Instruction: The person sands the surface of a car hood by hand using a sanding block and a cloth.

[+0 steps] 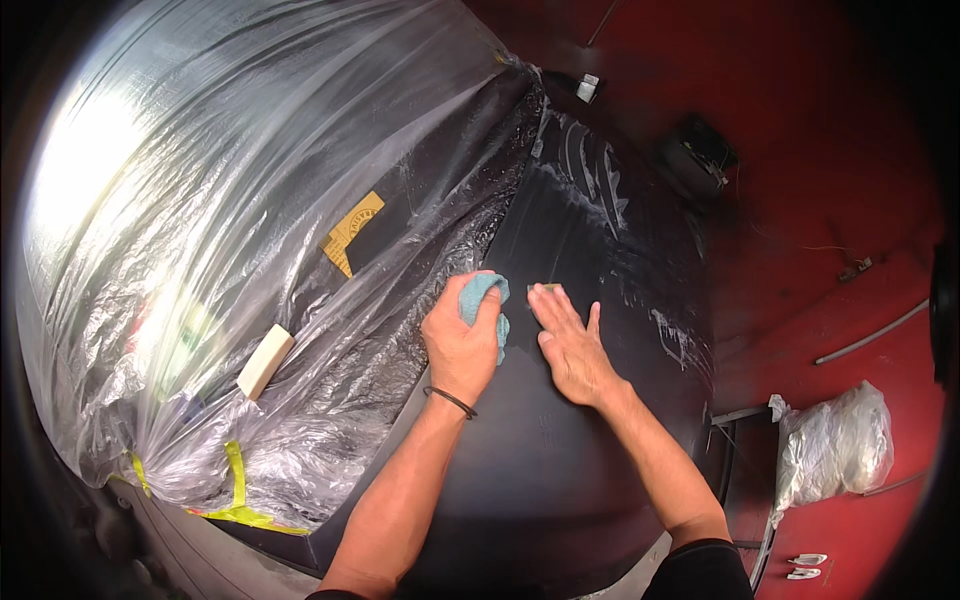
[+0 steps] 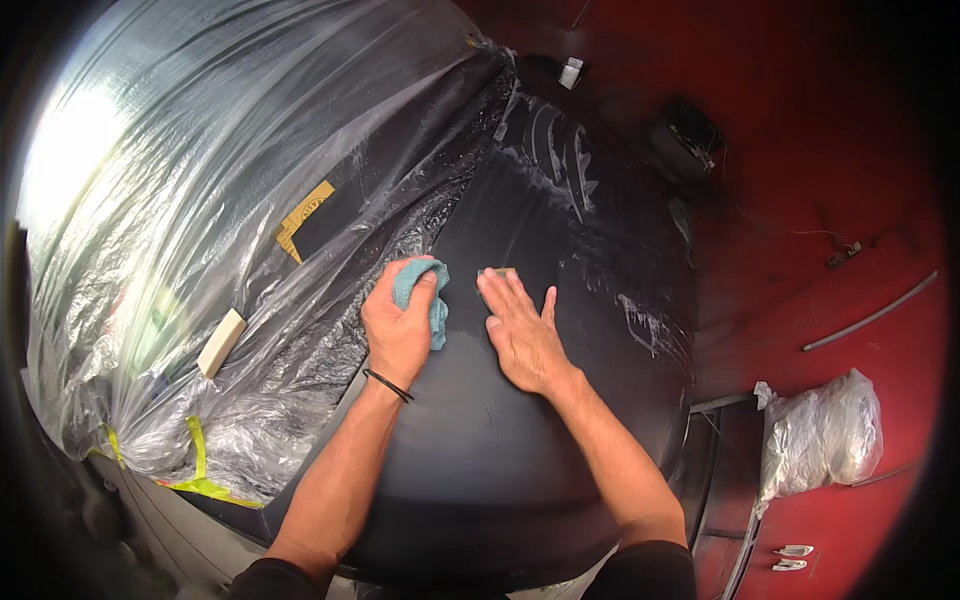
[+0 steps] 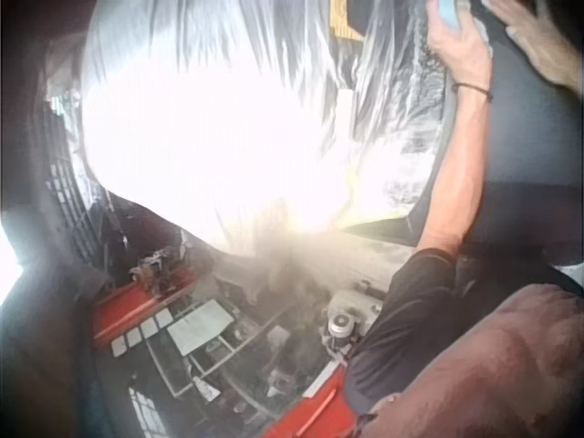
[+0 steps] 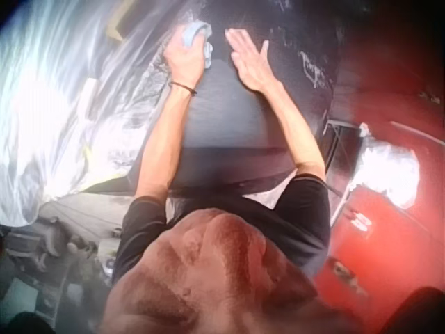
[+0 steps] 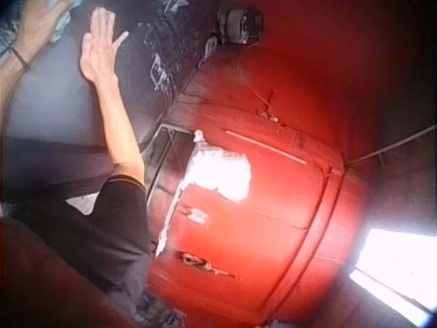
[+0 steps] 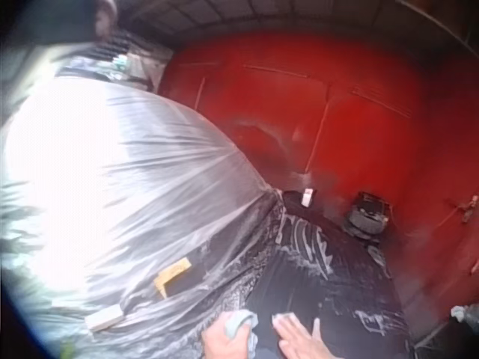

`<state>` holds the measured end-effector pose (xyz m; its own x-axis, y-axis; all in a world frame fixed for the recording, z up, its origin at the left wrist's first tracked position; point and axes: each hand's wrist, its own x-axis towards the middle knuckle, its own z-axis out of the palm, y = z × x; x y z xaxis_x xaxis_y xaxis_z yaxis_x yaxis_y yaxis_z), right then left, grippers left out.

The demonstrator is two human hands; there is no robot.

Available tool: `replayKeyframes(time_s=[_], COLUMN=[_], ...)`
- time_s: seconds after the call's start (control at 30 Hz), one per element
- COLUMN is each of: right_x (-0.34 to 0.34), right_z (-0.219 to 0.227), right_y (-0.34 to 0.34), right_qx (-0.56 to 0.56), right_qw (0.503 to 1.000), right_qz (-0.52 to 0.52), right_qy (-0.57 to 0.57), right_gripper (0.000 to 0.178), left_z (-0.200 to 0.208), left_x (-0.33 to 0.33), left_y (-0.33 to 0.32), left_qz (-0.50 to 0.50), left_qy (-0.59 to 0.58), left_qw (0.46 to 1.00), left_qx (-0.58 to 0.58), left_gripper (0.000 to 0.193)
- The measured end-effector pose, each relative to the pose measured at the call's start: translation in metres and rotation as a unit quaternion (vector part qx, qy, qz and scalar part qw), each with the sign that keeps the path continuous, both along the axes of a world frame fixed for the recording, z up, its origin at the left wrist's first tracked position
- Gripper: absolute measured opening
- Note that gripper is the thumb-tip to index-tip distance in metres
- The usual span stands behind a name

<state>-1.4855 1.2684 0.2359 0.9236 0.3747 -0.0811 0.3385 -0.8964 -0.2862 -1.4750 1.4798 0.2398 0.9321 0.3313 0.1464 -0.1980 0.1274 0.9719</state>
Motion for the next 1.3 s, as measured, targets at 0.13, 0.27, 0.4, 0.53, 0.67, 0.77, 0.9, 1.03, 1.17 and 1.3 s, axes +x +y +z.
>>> replayKeyframes(time_s=[0.13,0.27,0.4,0.53,0.67,0.77,0.9,1.03,1.17,1.3], right_x=[-0.026,0.111,0.114,-0.020,-0.007,0.106,0.160,0.040,-0.014,0.117], right_z=[0.009,0.008,-0.012,-0.004,0.013,0.001,-0.006,-0.003,0.007,0.009], right_y=[-0.024,-0.129,-0.128,-0.024,-0.028,-0.077,-0.096,-0.006,0.006,-0.052], right_qx=[-0.039,-0.033,-0.026,-0.015,-0.064,-0.027,-0.026,0.002,-0.028,-0.024], right_qw=[0.998,0.974,0.969,0.999,0.996,0.995,0.982,0.999,0.997,0.996], right_qz=[0.032,-0.226,-0.245,-0.048,0.047,-0.090,-0.187,-0.040,0.068,-0.090], right_qy=[0.037,0.006,0.005,0.010,0.045,-0.021,-0.019,-0.024,0.032,-0.012], right_gripper=[0.066,0.068,0.067,0.067,0.066,0.065,0.065,0.064,0.064,0.064], left_z=[0.004,0.015,0.007,0.000,-0.002,0.008,0.007,0.007,-0.002,0.001], left_x=[0.000,-0.002,-0.003,0.001,0.005,0.001,-0.001,0.004,0.005,0.007], left_y=[0.000,-0.023,-0.025,-0.005,-0.004,-0.017,-0.032,-0.007,-0.002,-0.015], left_qz=[-0.001,-0.041,-0.043,-0.010,-0.001,-0.037,-0.052,-0.010,-0.010,-0.013], left_qy=[0.002,0.008,0.005,0.007,-0.015,0.009,0.015,0.014,0.015,-0.022], left_qw=[1.000,0.999,0.998,0.997,0.996,0.998,0.998,0.999,0.999,0.998], left_qx=[0.025,0.024,0.049,0.079,0.090,0.050,0.036,0.033,0.034,0.056], left_gripper=[0.019,0.021,0.021,0.022,0.022,0.022,0.022,0.022,0.023,0.021])
